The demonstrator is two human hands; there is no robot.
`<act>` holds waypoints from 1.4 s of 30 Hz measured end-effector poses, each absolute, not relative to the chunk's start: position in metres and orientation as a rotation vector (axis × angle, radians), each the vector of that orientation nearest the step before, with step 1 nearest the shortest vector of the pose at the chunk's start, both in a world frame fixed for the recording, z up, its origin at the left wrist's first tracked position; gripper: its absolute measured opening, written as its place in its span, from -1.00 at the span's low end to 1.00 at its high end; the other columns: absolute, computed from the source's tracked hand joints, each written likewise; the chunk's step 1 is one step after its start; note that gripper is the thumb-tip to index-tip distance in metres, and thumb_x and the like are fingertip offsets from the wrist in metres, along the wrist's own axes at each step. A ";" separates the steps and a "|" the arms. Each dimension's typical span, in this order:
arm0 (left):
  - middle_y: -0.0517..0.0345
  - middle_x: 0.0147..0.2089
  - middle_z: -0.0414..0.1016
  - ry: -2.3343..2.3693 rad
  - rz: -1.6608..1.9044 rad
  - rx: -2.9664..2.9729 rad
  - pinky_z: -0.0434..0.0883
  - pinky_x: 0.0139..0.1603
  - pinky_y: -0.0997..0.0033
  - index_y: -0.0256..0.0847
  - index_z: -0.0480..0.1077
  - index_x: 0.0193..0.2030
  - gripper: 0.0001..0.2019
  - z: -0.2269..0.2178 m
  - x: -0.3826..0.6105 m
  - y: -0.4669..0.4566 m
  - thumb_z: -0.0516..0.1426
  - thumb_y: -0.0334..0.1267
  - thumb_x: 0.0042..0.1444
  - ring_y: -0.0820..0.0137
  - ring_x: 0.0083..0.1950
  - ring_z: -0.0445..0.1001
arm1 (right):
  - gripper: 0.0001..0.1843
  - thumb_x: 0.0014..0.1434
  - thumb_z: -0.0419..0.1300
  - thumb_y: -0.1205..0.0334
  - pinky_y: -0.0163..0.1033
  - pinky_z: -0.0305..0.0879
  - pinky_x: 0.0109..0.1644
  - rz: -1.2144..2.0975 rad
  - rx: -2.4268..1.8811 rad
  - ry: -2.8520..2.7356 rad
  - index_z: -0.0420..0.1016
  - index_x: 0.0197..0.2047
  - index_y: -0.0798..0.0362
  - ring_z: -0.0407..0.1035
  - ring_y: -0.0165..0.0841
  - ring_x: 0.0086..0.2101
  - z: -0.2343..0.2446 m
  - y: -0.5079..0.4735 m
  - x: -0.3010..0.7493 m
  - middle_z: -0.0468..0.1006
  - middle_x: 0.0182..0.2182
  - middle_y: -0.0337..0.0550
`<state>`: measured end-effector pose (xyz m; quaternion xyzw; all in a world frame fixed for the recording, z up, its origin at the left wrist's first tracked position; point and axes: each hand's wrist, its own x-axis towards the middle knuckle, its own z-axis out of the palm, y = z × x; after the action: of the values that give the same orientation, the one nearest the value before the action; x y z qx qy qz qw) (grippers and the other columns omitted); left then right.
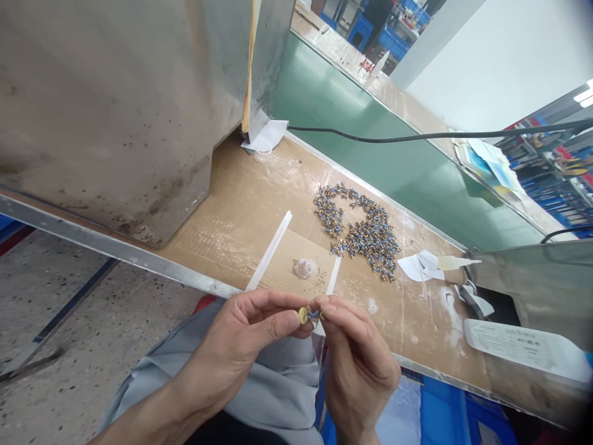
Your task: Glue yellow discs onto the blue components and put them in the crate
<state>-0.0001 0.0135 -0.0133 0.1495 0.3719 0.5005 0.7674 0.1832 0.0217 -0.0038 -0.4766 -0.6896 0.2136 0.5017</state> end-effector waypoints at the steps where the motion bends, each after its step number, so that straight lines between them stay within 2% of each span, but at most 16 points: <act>1: 0.07 -0.09 0.91 0.811 1.087 0.326 0.68 0.05 0.57 -0.07 0.88 -0.03 -0.77 -0.013 0.000 0.013 0.61 -0.09 0.23 0.38 -0.12 0.80 | -0.70 0.47 0.43 0.47 -0.13 0.81 0.08 0.514 -1.150 -1.668 0.83 0.08 -0.14 0.80 -0.23 -0.05 -0.004 0.022 0.183 0.86 -0.03 -0.17; 15: 0.12 -0.11 0.91 0.805 1.094 0.338 0.66 0.06 0.59 -0.05 0.88 -0.02 -0.81 -0.013 0.001 0.012 0.59 -0.11 0.28 0.40 -0.10 0.78 | -0.69 0.46 0.43 0.49 -0.14 0.81 0.08 0.491 -1.145 -1.693 0.82 0.09 -0.12 0.80 -0.23 -0.05 -0.003 0.020 0.183 0.86 -0.01 -0.16; 23: 0.10 -0.12 0.90 0.810 1.101 0.310 0.67 0.05 0.54 -0.06 0.88 -0.05 -0.80 -0.012 0.003 0.012 0.61 -0.10 0.24 0.37 -0.11 0.78 | -0.63 0.44 0.42 0.53 -0.16 0.81 0.07 0.408 -1.135 -1.736 0.82 0.13 -0.12 0.81 -0.24 -0.06 -0.005 0.021 0.184 0.86 0.02 -0.16; 32: 0.14 -0.15 0.90 0.802 1.107 0.290 0.64 0.02 0.59 -0.04 0.89 -0.09 -0.81 -0.009 0.002 0.010 0.63 -0.10 0.21 0.43 -0.13 0.75 | -0.61 0.44 0.42 0.54 -0.16 0.82 0.04 0.328 -1.112 -1.774 0.81 0.14 -0.12 0.82 -0.24 -0.09 -0.002 0.022 0.182 0.86 0.01 -0.16; 42: 0.11 -0.23 0.87 0.834 1.104 0.288 0.63 -0.06 0.60 -0.09 0.89 -0.14 -0.78 -0.006 0.004 0.012 0.64 -0.07 0.17 0.44 -0.21 0.71 | -0.52 0.42 0.39 0.63 -0.14 0.80 0.14 0.323 -1.055 -1.829 0.79 0.23 -0.07 0.80 -0.25 -0.01 -0.007 0.018 0.187 0.83 0.08 -0.10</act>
<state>0.0042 0.0124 -0.0064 0.1322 0.3833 0.5070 0.7606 0.1872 0.0177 -0.0074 -0.4328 -0.7503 0.1324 0.4819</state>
